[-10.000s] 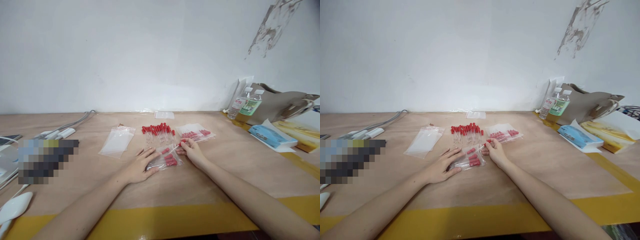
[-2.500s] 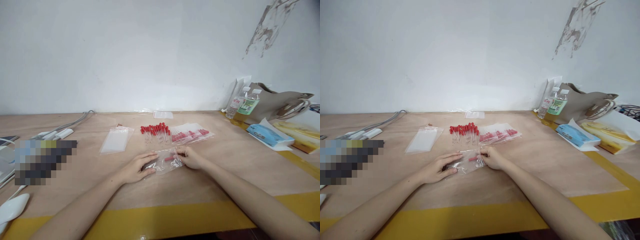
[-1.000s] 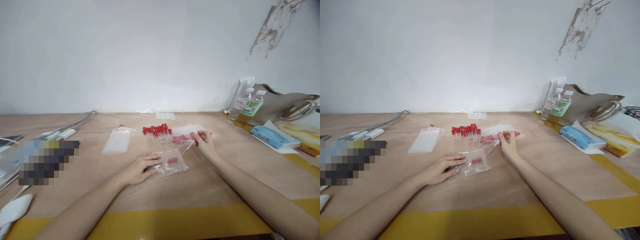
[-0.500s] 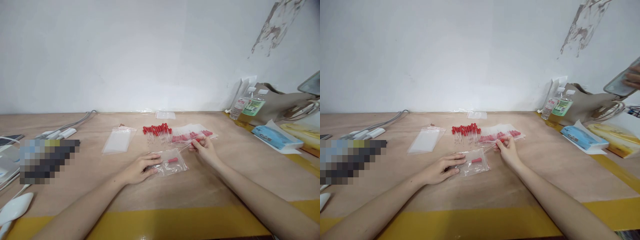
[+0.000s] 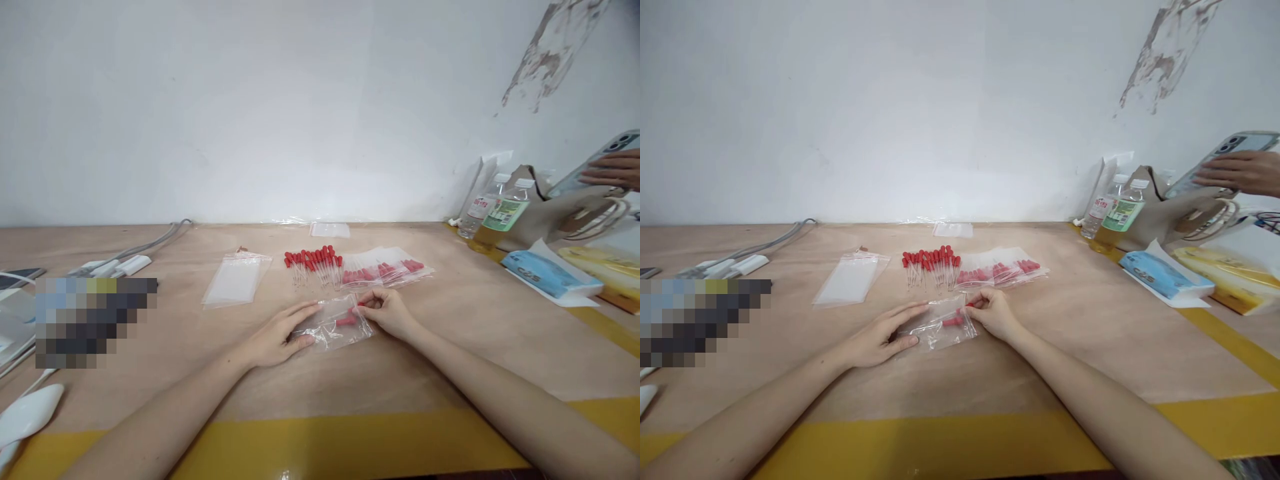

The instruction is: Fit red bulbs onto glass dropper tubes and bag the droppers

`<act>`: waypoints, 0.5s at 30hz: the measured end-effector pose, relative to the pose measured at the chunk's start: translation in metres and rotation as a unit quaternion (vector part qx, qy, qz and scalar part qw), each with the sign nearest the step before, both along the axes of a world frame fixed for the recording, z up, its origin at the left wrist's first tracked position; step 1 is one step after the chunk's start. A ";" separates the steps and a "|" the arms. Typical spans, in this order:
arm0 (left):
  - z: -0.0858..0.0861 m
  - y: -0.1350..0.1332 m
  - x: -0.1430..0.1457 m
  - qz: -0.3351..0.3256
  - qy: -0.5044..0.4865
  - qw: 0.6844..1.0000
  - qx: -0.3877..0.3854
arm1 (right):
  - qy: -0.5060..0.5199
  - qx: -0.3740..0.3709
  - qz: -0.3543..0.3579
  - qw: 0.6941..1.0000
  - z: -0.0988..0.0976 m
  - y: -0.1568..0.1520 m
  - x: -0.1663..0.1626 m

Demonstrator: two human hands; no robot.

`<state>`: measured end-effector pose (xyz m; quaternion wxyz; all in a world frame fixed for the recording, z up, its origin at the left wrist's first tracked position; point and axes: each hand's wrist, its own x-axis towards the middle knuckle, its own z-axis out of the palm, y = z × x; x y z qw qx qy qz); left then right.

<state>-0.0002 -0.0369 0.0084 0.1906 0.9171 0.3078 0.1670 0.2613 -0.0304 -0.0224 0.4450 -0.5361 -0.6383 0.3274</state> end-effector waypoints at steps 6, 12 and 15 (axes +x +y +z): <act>0.000 0.000 0.001 -0.006 -0.002 1.000 -0.006 | 0.003 -0.062 0.137 0.989 0.010 -0.008 -0.002; -0.003 0.003 -0.001 0.001 0.019 1.000 -0.020 | -0.139 0.084 -0.031 0.986 0.037 0.021 0.015; -0.004 0.003 -0.002 0.004 0.020 0.999 -0.027 | -0.263 0.132 -0.017 0.956 0.049 0.042 0.010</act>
